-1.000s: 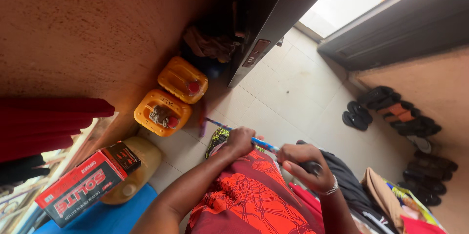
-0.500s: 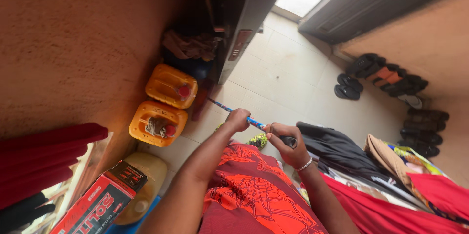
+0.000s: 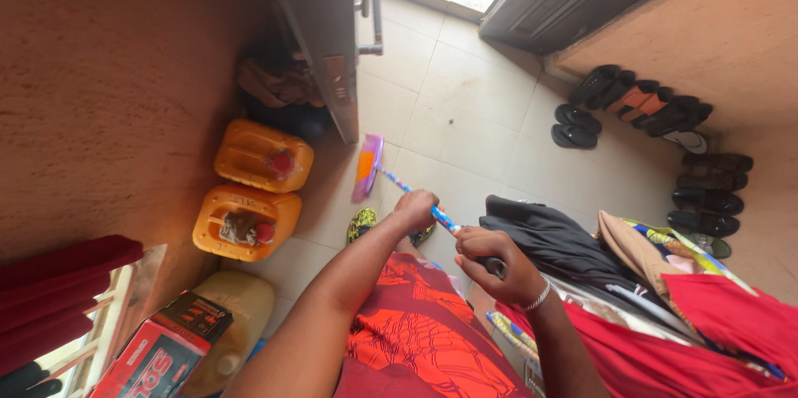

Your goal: The person sweeps the tiled floor of a hallway and landing area using a broom, pushing dust and debris toward an open doorway.

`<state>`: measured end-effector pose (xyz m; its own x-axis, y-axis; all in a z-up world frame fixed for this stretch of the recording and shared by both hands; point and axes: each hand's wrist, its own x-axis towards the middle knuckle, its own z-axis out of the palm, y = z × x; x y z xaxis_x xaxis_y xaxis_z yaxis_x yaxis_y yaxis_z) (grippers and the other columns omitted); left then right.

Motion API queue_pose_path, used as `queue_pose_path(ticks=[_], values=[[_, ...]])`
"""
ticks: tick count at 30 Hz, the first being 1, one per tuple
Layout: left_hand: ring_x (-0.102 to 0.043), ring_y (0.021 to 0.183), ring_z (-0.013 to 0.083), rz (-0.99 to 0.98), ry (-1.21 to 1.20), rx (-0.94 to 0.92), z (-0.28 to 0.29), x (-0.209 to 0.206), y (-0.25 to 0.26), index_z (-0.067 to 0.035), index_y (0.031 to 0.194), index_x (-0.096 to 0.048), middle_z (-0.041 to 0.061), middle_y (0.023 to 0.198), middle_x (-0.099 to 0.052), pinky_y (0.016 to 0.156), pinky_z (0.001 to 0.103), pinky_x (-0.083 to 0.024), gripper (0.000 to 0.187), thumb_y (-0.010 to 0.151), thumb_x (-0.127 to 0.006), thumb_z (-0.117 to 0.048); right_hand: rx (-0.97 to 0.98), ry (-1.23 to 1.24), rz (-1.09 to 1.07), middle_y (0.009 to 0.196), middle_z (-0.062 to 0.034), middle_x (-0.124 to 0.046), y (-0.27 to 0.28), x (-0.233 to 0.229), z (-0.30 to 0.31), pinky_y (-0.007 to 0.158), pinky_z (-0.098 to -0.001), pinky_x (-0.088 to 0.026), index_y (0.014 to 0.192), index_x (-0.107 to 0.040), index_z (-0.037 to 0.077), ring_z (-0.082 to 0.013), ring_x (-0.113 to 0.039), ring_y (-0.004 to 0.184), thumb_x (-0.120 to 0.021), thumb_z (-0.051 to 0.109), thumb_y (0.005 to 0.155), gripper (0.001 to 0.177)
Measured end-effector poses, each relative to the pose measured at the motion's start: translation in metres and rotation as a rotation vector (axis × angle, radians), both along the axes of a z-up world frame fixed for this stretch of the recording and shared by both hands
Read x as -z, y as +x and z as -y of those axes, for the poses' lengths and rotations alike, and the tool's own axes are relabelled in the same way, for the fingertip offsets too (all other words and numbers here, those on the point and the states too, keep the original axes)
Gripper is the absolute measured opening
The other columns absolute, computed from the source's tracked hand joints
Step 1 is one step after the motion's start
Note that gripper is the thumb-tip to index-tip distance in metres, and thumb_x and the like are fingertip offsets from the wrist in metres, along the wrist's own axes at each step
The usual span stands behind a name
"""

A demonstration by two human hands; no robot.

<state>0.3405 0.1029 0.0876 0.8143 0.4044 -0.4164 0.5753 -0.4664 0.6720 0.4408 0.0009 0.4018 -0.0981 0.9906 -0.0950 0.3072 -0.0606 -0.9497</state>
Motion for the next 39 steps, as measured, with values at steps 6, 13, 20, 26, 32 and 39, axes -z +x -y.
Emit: queue_pose_path(ticks=[6, 13, 20, 26, 32, 39], values=[[-0.068, 0.084, 0.0421, 0.208, 0.164, -0.38, -0.045, -0.017, 0.056, -0.007, 0.079, -0.069, 0.019, 0.089, -0.07, 0.071, 0.055, -0.054, 0.037, 0.095, -0.067, -0.04, -0.239, 0.167, 0.051, 0.069, -0.0127, -0.035, 0.056, -0.006, -0.045, 0.096, -0.0426, -0.048, 0.069, -0.039, 0.0, -0.0311, -0.041, 0.067, -0.073, 0.005, 0.09, 0.04], [-0.069, 0.08, 0.041, 0.141, 0.121, -0.469, -0.02, -0.112, 0.109, -0.008, 0.075, -0.07, 0.019, 0.084, -0.071, 0.068, 0.055, -0.054, 0.044, 0.096, -0.064, -0.047, 0.134, 0.269, -0.48, 0.064, -0.0019, -0.043, 0.14, -0.018, -0.025, 0.062, -0.0345, -0.036, 0.067, -0.045, 0.004, -0.0179, -0.039, 0.059, -0.073, 0.032, 0.096, 0.049], [-0.07, 0.08, 0.0411, 0.001, 0.151, -0.442, -0.057, -0.058, 0.129, -0.012, 0.079, -0.073, 0.017, 0.082, -0.072, 0.068, 0.055, -0.053, 0.039, 0.095, -0.064, -0.046, 0.158, 0.106, -0.189, 0.066, -0.0053, -0.056, 0.15, 0.025, -0.067, 0.058, -0.0393, -0.04, 0.081, -0.061, -0.004, -0.0185, -0.048, 0.06, -0.074, 0.016, 0.089, 0.025], [-0.071, 0.08, 0.0395, 0.139, 0.261, -0.578, -0.112, -0.05, 0.147, -0.012, 0.079, -0.07, 0.014, 0.083, -0.073, 0.065, 0.055, -0.053, 0.037, 0.094, -0.064, -0.045, -0.105, 0.241, 0.056, 0.064, -0.0127, -0.033, 0.136, 0.019, -0.106, 0.064, -0.0394, -0.034, 0.066, -0.035, -0.002, -0.0265, -0.035, 0.06, -0.075, 0.008, 0.086, 0.046], [-0.071, 0.078, 0.0388, 0.062, 0.342, -0.503, -0.145, -0.103, 0.172, -0.013, 0.074, -0.073, 0.015, 0.079, -0.073, 0.067, 0.052, -0.054, 0.042, 0.096, -0.066, -0.048, 0.076, 0.109, -0.161, 0.063, -0.0063, -0.044, 0.205, -0.019, -0.15, 0.059, -0.0355, -0.037, 0.07, -0.049, -0.002, -0.0183, -0.04, 0.059, -0.07, 0.008, 0.087, 0.029], [-0.072, 0.08, 0.0374, -0.066, 0.28, -0.497, -0.253, -0.054, 0.203, -0.015, 0.076, -0.076, 0.013, 0.081, -0.074, 0.069, 0.051, -0.054, 0.034, 0.093, -0.065, -0.043, 0.049, 0.015, -0.233, 0.059, -0.0013, -0.044, 0.251, 0.023, -0.29, 0.055, -0.0311, -0.035, 0.064, -0.052, -0.001, -0.0085, -0.04, 0.059, -0.073, 0.007, 0.09, 0.035]])
